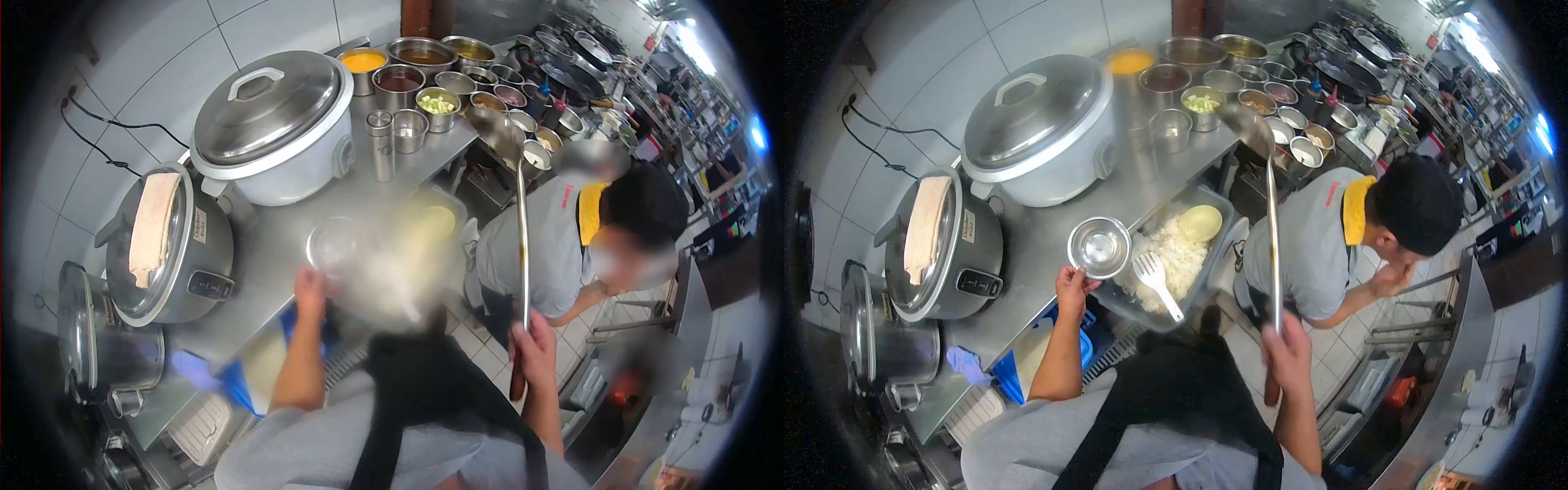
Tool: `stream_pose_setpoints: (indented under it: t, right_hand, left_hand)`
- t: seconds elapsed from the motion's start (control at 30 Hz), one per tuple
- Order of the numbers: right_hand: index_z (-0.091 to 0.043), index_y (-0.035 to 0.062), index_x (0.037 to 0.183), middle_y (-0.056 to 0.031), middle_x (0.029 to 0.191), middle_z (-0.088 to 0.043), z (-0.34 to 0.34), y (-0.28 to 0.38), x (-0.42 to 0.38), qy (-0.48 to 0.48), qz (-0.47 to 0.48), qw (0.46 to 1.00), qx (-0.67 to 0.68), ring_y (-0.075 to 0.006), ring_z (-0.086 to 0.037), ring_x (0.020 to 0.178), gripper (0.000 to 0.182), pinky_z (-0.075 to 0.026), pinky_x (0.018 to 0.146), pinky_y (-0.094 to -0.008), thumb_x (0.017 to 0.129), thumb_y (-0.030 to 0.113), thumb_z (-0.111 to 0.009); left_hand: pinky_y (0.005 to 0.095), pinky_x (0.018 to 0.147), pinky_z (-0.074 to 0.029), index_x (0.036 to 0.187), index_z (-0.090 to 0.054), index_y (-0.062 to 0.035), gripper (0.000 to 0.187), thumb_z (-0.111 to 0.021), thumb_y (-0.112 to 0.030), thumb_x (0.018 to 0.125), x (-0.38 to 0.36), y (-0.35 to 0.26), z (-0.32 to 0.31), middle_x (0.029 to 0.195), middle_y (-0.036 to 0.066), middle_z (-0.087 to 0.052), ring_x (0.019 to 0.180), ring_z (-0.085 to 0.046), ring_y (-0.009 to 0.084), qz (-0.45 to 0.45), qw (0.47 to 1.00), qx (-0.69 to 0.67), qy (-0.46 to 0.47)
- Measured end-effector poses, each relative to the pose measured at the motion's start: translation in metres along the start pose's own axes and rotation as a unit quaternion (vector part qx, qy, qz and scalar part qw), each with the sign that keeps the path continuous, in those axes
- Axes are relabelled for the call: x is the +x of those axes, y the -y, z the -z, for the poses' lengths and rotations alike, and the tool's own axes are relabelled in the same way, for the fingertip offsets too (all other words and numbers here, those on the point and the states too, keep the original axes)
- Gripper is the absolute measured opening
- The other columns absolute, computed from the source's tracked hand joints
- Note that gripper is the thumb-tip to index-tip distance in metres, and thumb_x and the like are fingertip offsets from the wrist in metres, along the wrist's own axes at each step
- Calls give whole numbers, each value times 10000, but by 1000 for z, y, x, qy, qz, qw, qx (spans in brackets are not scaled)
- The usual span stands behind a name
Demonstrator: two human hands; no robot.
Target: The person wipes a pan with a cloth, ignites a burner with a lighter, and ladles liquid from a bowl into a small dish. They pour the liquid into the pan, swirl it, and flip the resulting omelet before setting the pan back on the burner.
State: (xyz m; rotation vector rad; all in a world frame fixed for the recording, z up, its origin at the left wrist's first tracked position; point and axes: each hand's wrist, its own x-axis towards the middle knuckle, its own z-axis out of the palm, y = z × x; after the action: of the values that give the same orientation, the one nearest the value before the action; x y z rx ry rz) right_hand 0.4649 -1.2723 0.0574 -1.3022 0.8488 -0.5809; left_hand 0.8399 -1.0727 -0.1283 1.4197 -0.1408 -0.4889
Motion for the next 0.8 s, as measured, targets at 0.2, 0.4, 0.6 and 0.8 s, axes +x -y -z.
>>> stream_pose_setpoints:
  t: [0.2,0.4,0.6,0.8]
  right_hand:
    - [-536,-7,1110,12,646,-503,-54,58,162,58,83,995,7,-61,-457,440,260,-359,387,-208,872,94,-566]
    - [-546,8,1044,-21,670,-555,-100,107,308,129,79,989,-5,-87,-492,441,222,-393,386,-237,865,136,-574]
    - [-555,-1,972,-55,688,-580,-152,125,409,190,105,973,-73,-129,-536,482,193,-433,449,-274,845,142,-582]
    - [-561,-7,851,-84,683,-590,-198,124,468,198,96,970,-100,-149,-555,506,111,-451,466,-289,820,93,-596]
  left_hand:
    - [325,612,-582,896,-457,-62,98,-551,-90,899,-35,-13,-14,795,87,-594,653,-628,186,-1,989,-99,-106]
    - [343,622,-583,921,-453,-78,100,-550,-89,900,-79,-35,-17,823,86,-597,669,-636,193,-41,972,-97,-211]
    - [336,623,-583,923,-452,-84,96,-545,-86,901,-131,-53,15,861,73,-592,689,-639,183,-86,950,-81,-289]
    - [313,629,-579,937,-466,-94,91,-546,-86,895,-146,-107,39,883,51,-591,716,-628,154,-133,937,-29,-321]
